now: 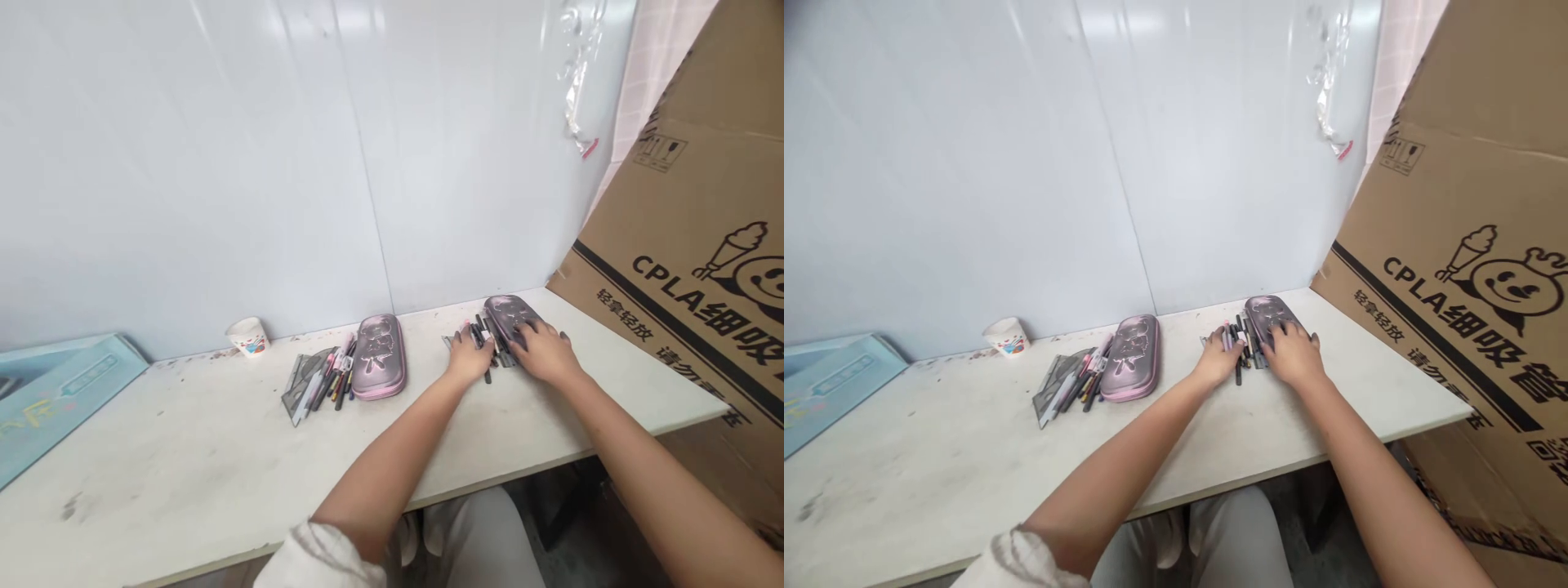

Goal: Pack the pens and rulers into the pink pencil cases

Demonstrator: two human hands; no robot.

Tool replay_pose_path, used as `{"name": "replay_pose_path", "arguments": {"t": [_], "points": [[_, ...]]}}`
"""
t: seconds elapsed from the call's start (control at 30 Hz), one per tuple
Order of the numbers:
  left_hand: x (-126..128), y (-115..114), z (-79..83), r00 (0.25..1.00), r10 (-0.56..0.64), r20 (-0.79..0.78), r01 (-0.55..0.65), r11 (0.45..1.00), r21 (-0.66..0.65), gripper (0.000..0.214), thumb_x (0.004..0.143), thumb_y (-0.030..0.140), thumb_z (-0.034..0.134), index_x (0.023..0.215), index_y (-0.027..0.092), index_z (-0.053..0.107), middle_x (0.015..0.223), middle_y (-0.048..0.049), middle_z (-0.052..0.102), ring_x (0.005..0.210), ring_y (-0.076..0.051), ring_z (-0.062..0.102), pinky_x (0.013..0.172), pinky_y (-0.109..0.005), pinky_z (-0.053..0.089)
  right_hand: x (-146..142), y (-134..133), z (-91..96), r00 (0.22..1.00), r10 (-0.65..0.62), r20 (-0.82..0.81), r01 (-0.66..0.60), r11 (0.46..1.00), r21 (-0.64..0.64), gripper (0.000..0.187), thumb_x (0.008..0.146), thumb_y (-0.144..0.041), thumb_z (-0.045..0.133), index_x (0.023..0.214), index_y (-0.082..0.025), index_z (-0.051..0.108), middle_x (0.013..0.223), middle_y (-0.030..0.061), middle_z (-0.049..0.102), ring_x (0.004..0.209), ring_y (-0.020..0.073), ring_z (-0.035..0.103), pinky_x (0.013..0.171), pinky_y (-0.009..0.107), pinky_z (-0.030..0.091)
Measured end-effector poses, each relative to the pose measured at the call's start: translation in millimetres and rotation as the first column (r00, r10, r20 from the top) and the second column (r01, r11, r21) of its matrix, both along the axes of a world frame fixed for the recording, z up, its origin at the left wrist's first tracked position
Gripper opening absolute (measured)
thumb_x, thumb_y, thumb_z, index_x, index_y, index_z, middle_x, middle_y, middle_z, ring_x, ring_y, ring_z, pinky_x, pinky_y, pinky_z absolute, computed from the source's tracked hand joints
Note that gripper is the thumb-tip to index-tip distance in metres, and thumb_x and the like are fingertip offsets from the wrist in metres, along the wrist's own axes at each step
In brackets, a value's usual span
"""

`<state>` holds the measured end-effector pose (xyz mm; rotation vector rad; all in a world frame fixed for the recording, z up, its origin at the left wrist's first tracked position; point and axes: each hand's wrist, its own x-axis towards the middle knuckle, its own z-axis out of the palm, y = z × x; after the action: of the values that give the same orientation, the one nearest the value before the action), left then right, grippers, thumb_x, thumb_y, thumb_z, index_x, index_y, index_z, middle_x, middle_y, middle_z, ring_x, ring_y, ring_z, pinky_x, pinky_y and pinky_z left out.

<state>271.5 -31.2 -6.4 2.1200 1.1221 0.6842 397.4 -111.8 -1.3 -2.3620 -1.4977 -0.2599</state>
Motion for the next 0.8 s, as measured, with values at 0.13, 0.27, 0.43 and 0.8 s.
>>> {"name": "replay_pose_path", "arguments": {"t": [0.13,0.27,0.43,0.8], "points": [[-50,4,21.0,0.998,-0.057,0.035,0.047,0.968,0.245,0.059,0.079,0.035,0.048,0.130,0.007,0.038,0.135,-0.0194,0.040,0.130,-0.025,0.033,0.108,-0.037,0.026,-20,11,1.6,0.994,0.112,0.011,-0.113,0.991,0.078,0.038,0.087,-0.037,0.037,0.112,-0.015,0.055,0.117,0.0145,0.055,0.114,0.0278,0.045,0.094,0.042,0.034],[-117,17,33.5,0.995,0.102,-0.013,-0.087,0.901,0.425,0.052,0.080,0.033,0.046,0.128,0.011,0.041,0.134,-0.0173,0.041,0.129,-0.025,0.034,0.107,-0.040,0.026,-71,35,0.9,0.940,0.332,-0.074,-0.324,0.940,0.110,0.036,0.087,-0.034,0.038,0.110,-0.014,0.057,0.115,0.0127,0.057,0.112,0.0243,0.047,0.097,0.034,0.032],[-184,26,16.9,0.918,0.338,-0.209,-0.223,0.872,0.435,0.058,0.082,0.041,0.043,0.132,0.011,0.037,0.140,-0.0209,0.033,0.132,-0.032,0.028,0.106,-0.051,0.020,-142,70,0.0,0.872,0.363,-0.329,-0.363,0.930,0.062,0.042,0.087,-0.040,0.038,0.118,-0.014,0.050,0.112,0.0126,0.062,0.107,0.0232,0.054,0.090,0.031,0.037],[-218,34,-11.1,0.936,0.300,-0.185,-0.234,0.921,0.312,0.063,0.084,0.052,0.035,0.136,0.017,0.032,0.136,-0.0161,0.042,0.134,-0.032,0.024,0.107,-0.058,0.004,-199,90,-13.6,0.845,0.293,-0.448,-0.284,0.955,0.088,0.052,0.086,-0.049,0.034,0.126,-0.016,0.040,0.108,0.0145,0.064,0.099,0.0259,0.060,0.081,0.034,0.043]]}}
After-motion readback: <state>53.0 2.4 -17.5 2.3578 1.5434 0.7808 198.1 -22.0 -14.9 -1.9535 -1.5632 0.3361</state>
